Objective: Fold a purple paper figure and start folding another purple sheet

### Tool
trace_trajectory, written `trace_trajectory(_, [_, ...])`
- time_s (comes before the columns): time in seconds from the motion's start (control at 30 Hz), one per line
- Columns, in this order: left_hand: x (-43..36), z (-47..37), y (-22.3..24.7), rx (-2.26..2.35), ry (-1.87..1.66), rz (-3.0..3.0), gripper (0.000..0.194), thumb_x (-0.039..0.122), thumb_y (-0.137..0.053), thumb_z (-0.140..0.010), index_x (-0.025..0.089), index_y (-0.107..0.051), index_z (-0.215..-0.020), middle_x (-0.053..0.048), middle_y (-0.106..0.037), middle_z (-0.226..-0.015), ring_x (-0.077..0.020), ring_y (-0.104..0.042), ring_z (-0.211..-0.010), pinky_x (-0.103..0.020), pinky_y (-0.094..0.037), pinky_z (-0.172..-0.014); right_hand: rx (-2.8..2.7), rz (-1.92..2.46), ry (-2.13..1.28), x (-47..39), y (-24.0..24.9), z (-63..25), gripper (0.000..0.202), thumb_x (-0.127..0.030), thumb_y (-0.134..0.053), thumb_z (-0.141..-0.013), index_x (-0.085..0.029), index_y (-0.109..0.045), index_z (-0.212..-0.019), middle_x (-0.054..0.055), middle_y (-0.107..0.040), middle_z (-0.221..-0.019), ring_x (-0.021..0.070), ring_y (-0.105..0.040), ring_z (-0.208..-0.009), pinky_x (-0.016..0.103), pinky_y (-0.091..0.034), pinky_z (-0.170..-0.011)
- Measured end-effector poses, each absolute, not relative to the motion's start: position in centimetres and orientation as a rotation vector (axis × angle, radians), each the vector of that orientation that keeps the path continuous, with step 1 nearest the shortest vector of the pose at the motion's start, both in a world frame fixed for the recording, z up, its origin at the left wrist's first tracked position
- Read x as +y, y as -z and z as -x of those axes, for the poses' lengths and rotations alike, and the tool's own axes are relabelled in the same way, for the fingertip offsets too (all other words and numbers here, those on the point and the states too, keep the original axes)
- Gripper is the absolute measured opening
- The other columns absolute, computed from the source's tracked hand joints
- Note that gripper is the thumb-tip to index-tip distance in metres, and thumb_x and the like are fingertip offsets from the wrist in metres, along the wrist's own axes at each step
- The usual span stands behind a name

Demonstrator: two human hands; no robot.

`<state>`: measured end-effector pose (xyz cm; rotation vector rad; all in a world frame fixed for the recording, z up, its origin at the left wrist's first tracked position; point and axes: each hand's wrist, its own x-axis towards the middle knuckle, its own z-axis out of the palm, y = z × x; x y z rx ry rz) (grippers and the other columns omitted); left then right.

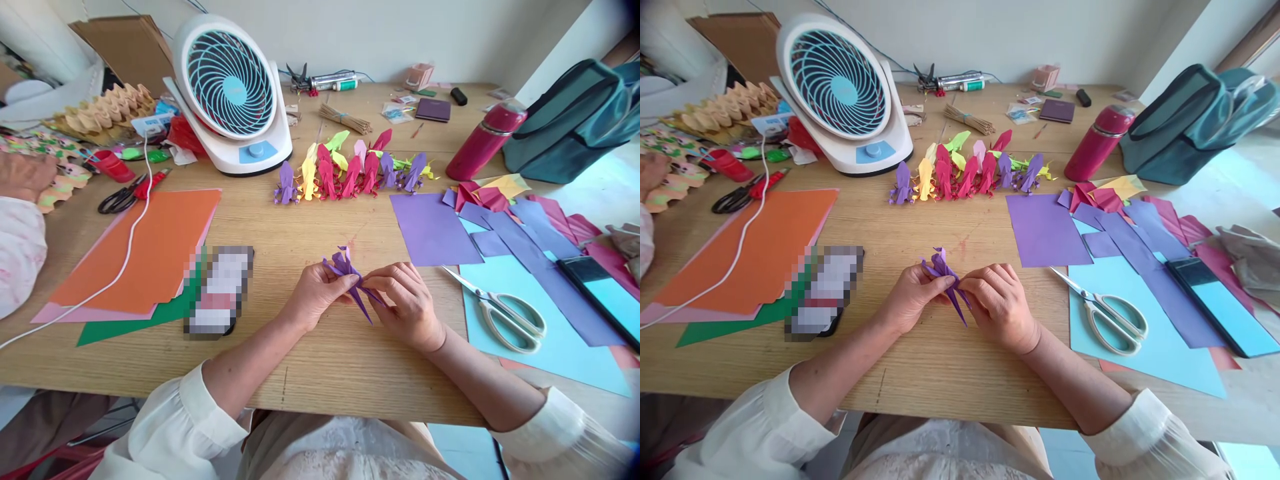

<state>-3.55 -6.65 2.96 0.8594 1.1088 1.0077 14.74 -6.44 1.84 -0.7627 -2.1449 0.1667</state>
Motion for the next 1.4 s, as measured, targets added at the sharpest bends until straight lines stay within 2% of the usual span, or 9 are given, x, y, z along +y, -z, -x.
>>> trace_trajectory(0.17, [-6.7, 3.5, -2.1, 1.173, -1.049, -0.964, 0.027, 0.038, -0.081, -0.066, 0.014, -0.071, -0.073, -0.001, -0.071, -0.069, -0.015, -0.067, -0.064, -0.022, -0.055, -0.052, -2.044, 0.834, -0.335, -6.8, -1.6, -14.2, 0.016, -0.008, -0.056, -0.088, -0.022, -0.059, -0.096, 0.005, -0.067, -0.088, 0.0194, -0.062, -0.08, 0.037, -0.046, -0.073])
trace_trajectory(0.37, [-6.9, 3.4, -1.6, 1.193, -1.051, -1.063, 0.024, 0.037, -0.079, -0.071, 0.014, -0.073, -0.076, -0.002, -0.073, -0.073, -0.0142, -0.068, -0.066, -0.021, -0.056, -0.057, -2.047, 0.878, -0.322, -7.0, -1.5, -14.0, 0.014, -0.008, -0.052, -0.089, -0.021, -0.056, -0.094, 0.005, -0.064, -0.085, 0.0194, -0.06, -0.08, 0.036, -0.045, -0.073])
trace_trajectory(0.53, [-7.0, 3.0, -2.0, 1.203, -1.053, -0.883, 0.027, 0.038, -0.082, -0.067, 0.014, -0.073, -0.074, -0.001, -0.071, -0.067, -0.0127, -0.066, -0.059, -0.022, -0.057, -0.055, -2.194, 0.799, -0.122, -6.7, -1.8, -14.4, 0.017, -0.009, -0.055, -0.091, -0.021, -0.058, -0.103, 0.006, -0.069, -0.092, 0.018, -0.06, -0.08, 0.036, -0.042, -0.075])
trace_trajectory(0.77, [-7.1, 3.0, -2.9, 1.134, -1.002, -0.725, 0.029, 0.037, -0.085, -0.062, 0.012, -0.072, -0.068, -0.002, -0.071, -0.065, -0.0116, -0.064, -0.058, -0.021, -0.056, -0.055, -2.256, 0.744, 0.081, -6.5, -2.3, -14.7, 0.015, -0.012, -0.054, -0.094, -0.022, -0.062, -0.102, 0.003, -0.07, -0.088, 0.0154, -0.057, -0.072, 0.035, -0.039, -0.072])
trace_trajectory(1.1, [-7.2, 3.2, -2.5, 1.076, -0.971, -0.69, 0.034, 0.041, -0.087, -0.059, 0.012, -0.072, -0.072, -0.003, -0.072, -0.069, -0.0127, -0.066, -0.061, -0.021, -0.055, -0.055, -2.249, 0.77, 0.099, -6.5, -2.4, -14.4, 0.012, -0.012, -0.054, -0.093, -0.02, -0.059, -0.101, 0.004, -0.069, -0.086, 0.0162, -0.059, -0.071, 0.034, -0.04, -0.071])
trace_trajectory(1.4, [-7.2, 2.9, -2.8, 1.11, -0.992, -0.698, 0.035, 0.041, -0.087, -0.059, 0.012, -0.071, -0.073, -0.002, -0.072, -0.07, -0.0127, -0.066, -0.061, -0.022, -0.055, -0.056, -2.212, 0.825, -0.061, -6.5, -1.9, -14.2, 0.007, -0.015, -0.053, -0.096, -0.02, -0.057, -0.098, 0.004, -0.068, -0.085, 0.0167, -0.062, -0.077, 0.034, -0.042, -0.073])
